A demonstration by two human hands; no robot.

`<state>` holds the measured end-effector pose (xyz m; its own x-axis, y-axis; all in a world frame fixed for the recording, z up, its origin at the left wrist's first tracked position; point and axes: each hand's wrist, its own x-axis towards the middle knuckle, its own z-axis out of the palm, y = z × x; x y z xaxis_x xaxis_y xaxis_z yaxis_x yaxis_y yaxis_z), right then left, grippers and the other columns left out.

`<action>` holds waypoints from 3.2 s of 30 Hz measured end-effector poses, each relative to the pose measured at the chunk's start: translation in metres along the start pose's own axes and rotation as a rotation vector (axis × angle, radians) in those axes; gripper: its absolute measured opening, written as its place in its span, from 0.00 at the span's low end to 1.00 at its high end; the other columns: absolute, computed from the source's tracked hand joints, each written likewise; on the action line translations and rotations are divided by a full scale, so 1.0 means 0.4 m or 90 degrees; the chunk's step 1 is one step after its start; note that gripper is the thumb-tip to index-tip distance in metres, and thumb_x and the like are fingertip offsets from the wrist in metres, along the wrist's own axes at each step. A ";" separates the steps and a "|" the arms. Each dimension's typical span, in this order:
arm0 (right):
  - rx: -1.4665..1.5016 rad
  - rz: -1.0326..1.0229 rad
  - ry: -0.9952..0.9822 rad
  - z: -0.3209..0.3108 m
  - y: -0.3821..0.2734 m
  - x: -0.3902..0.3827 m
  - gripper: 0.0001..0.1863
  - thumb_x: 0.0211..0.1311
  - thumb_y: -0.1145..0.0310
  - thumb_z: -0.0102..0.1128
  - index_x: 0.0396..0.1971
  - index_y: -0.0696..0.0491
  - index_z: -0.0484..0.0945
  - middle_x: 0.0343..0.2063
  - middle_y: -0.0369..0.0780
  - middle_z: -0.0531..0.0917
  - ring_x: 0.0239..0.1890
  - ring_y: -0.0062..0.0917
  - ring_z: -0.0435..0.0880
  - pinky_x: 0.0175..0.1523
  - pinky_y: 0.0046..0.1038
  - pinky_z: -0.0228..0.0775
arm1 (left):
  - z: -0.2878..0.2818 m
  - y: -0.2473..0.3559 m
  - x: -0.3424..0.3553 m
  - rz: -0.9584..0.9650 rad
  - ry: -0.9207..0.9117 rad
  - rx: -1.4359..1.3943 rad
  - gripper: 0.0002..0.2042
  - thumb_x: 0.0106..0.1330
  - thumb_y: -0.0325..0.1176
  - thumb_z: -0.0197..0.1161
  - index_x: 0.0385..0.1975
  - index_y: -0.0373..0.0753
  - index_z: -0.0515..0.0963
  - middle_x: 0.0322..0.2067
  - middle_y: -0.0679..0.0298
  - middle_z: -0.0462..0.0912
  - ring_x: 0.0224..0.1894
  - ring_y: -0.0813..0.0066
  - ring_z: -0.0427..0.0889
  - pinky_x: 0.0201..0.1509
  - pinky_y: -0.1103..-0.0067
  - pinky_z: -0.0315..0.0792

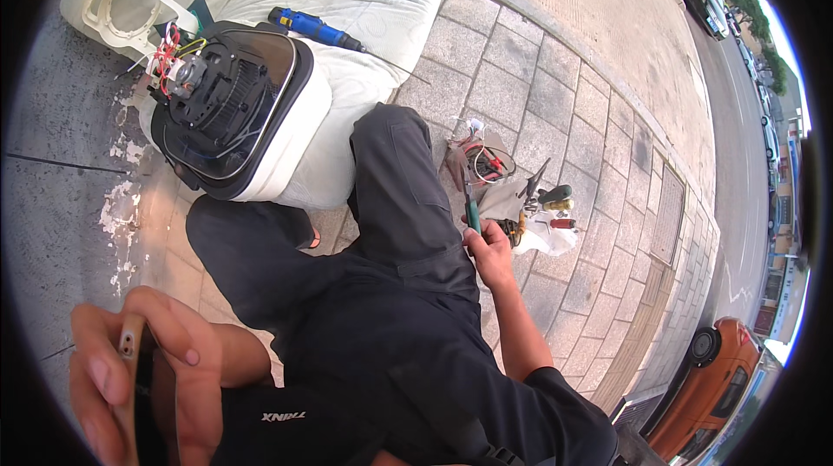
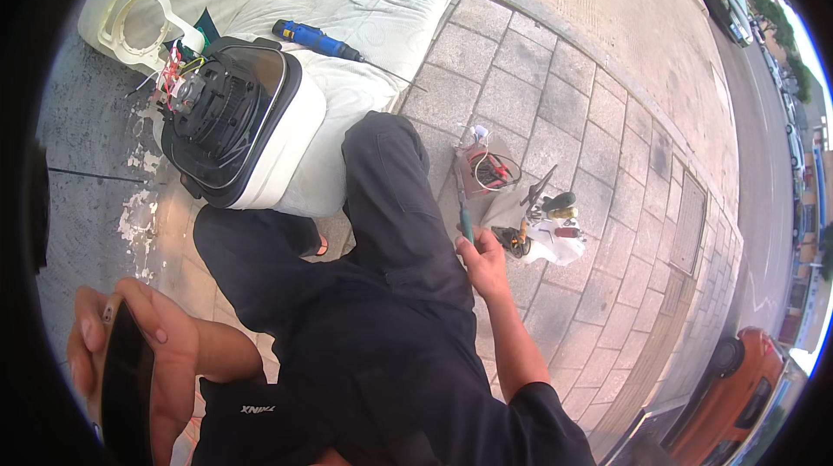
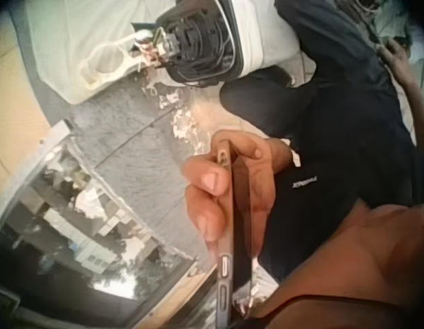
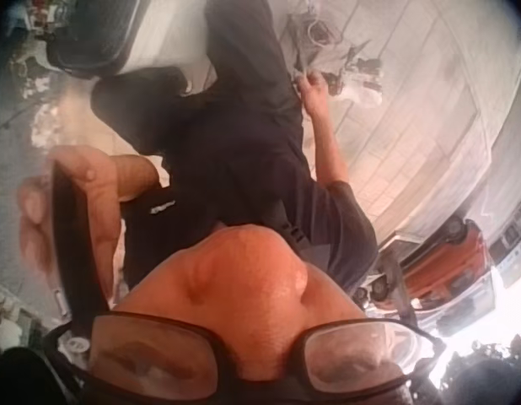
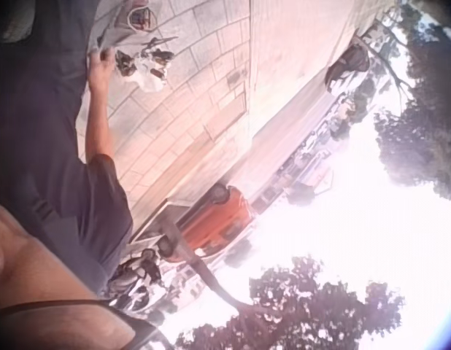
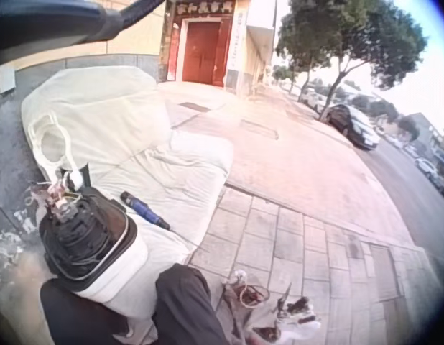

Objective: The person repairs an electric scooter motor by stripping wires and connecting them to a circuit board. They use pliers and a screwdriver to manipulate the wires and components, then reassemble the motor housing.

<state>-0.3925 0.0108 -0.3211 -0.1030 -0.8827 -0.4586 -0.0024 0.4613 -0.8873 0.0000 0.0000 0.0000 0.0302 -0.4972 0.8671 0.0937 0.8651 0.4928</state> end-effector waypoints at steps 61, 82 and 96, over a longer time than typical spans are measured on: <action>-0.289 -0.283 0.064 0.441 -0.589 0.523 0.23 0.70 0.55 0.67 0.26 0.62 0.79 0.20 0.36 0.76 0.29 0.17 0.71 0.35 0.30 0.69 | -0.295 -0.114 0.056 0.215 0.286 -0.040 0.26 0.44 0.64 0.81 0.45 0.70 0.86 0.53 0.87 0.79 0.55 0.82 0.68 0.33 0.84 0.62; -0.289 -0.260 0.041 0.455 -0.597 0.519 0.23 0.69 0.55 0.68 0.25 0.61 0.79 0.20 0.34 0.76 0.28 0.16 0.72 0.33 0.29 0.68 | -0.297 -0.116 0.072 0.195 0.264 -0.065 0.33 0.35 0.71 0.82 0.46 0.73 0.87 0.55 0.85 0.78 0.57 0.81 0.68 0.34 0.86 0.59; -0.282 -0.262 0.054 0.446 -0.586 0.522 0.24 0.69 0.53 0.67 0.25 0.62 0.79 0.19 0.35 0.75 0.28 0.17 0.71 0.34 0.31 0.68 | -0.291 -0.125 0.071 0.192 0.264 -0.073 0.35 0.31 0.75 0.82 0.45 0.74 0.88 0.54 0.85 0.79 0.57 0.81 0.69 0.34 0.86 0.58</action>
<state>-0.2360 -0.2978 -0.2177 -0.0851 -0.9945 -0.0611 -0.4703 0.0941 -0.8775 0.1119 -0.0652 -0.0083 0.4613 -0.2311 0.8566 0.1271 0.9727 0.1940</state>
